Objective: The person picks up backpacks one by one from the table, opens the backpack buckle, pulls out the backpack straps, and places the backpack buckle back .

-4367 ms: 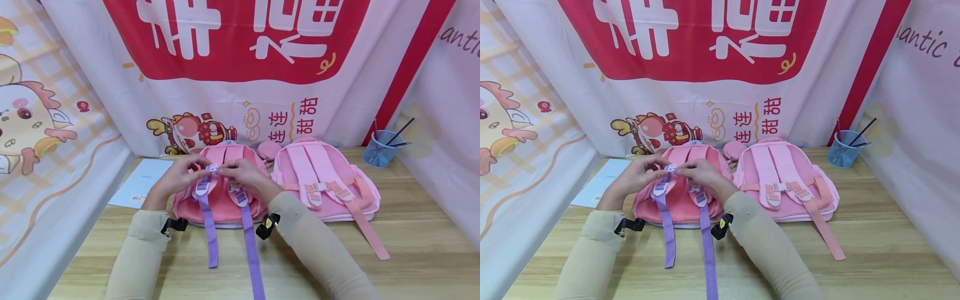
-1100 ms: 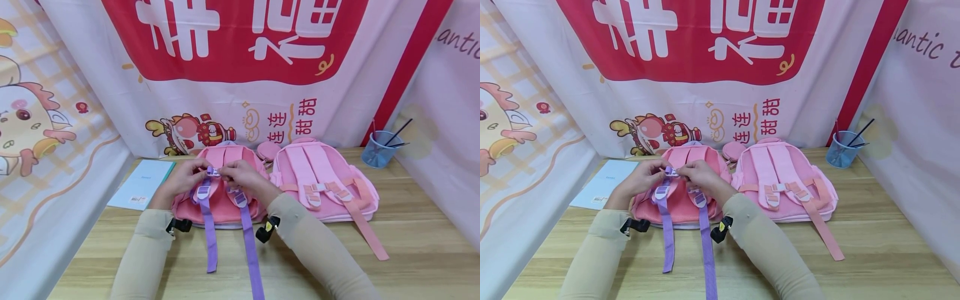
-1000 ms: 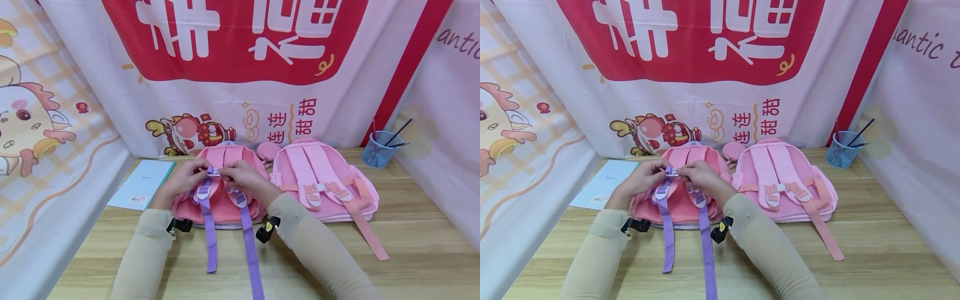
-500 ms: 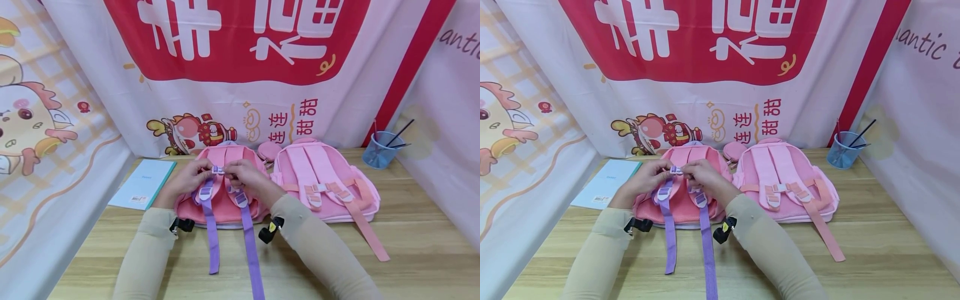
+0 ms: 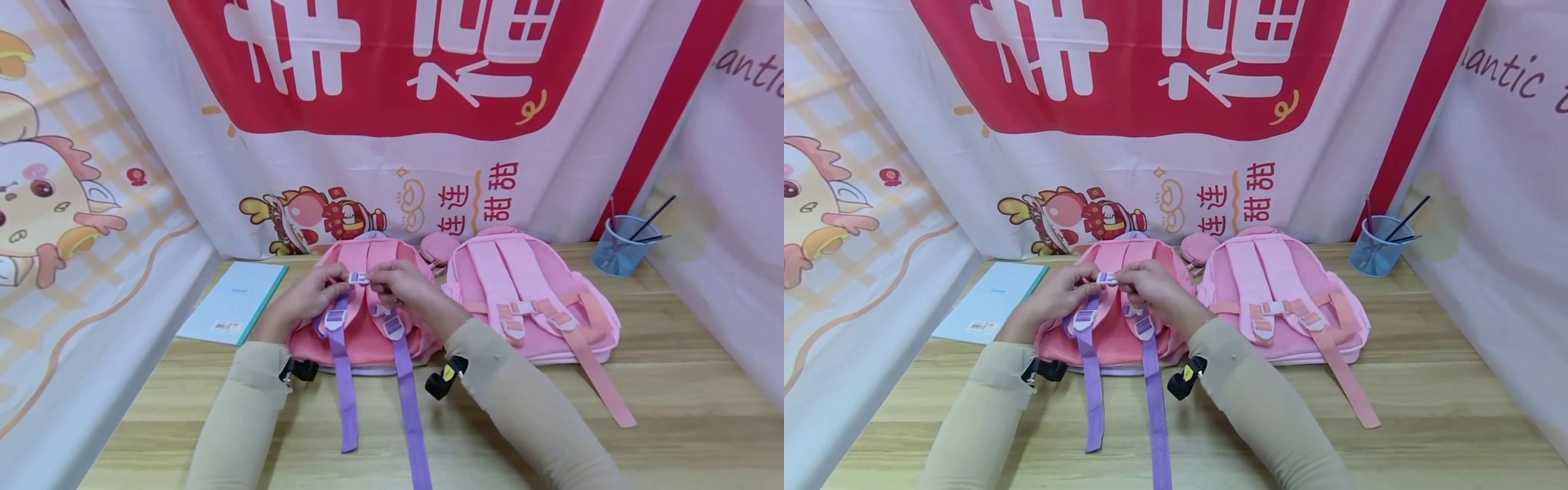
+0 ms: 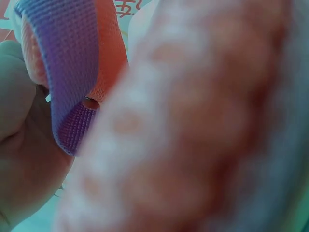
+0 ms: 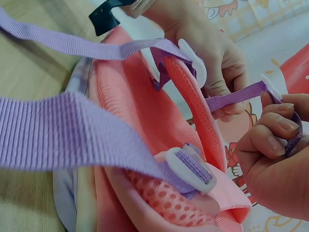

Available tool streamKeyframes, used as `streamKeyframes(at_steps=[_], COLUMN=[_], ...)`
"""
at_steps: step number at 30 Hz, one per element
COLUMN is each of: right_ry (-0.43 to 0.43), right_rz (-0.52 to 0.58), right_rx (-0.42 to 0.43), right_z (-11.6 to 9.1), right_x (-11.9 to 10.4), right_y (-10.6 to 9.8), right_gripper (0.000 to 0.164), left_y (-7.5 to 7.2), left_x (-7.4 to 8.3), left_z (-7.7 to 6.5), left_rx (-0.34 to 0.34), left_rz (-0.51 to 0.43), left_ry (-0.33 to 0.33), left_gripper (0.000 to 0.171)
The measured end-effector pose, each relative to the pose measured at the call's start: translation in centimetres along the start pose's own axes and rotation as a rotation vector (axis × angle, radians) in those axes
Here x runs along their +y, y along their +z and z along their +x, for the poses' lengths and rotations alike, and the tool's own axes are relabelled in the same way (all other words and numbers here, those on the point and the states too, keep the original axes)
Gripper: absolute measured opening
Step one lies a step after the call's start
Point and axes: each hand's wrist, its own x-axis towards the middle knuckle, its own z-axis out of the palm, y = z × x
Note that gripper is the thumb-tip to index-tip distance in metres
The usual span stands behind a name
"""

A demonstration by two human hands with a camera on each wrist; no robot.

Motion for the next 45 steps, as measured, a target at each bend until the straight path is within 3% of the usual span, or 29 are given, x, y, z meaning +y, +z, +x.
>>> streamKeyframes(at_steps=[5, 9, 17, 25, 35, 45], right_ry=[0.007, 0.013, -0.001, -0.003, -0.04, 0.008], right_rz=[-0.03, -0.061, -0.082, -0.084, -0.191, -0.092], right_rx=[0.005, 0.003, 0.002, -0.034, -0.014, 0.015], right_z=[-0.1, -0.1, -0.3, -0.3, -0.3, 0.0], right_x=[0.2, 0.3, 0.2, 0.3, 0.7, 0.8], right_y=[0.0, -0.1, -0.2, -0.5, -0.9, -0.3], right_gripper=[0.023, 0.025, 0.025, 0.029, 0.02, 0.019], left_y=[-0.6, -1.2, -1.3, -1.2, -1.4, -1.4], left_x=[0.5, 1.1, 2.1, 2.5, 2.0, 1.6], left_z=[-0.9, -1.6, -1.7, -1.9, -2.1, -2.1], left_rx=[0.06, 0.115, 0.093, 0.094, 0.106, 0.116], left_rz=[0.041, 0.081, 0.102, 0.125, 0.063, 0.04], left_ry=[-0.038, 0.008, 0.115, 0.082, 0.121, 0.133], left_gripper=[0.013, 0.022, 0.031, 0.024, 0.023, 0.023])
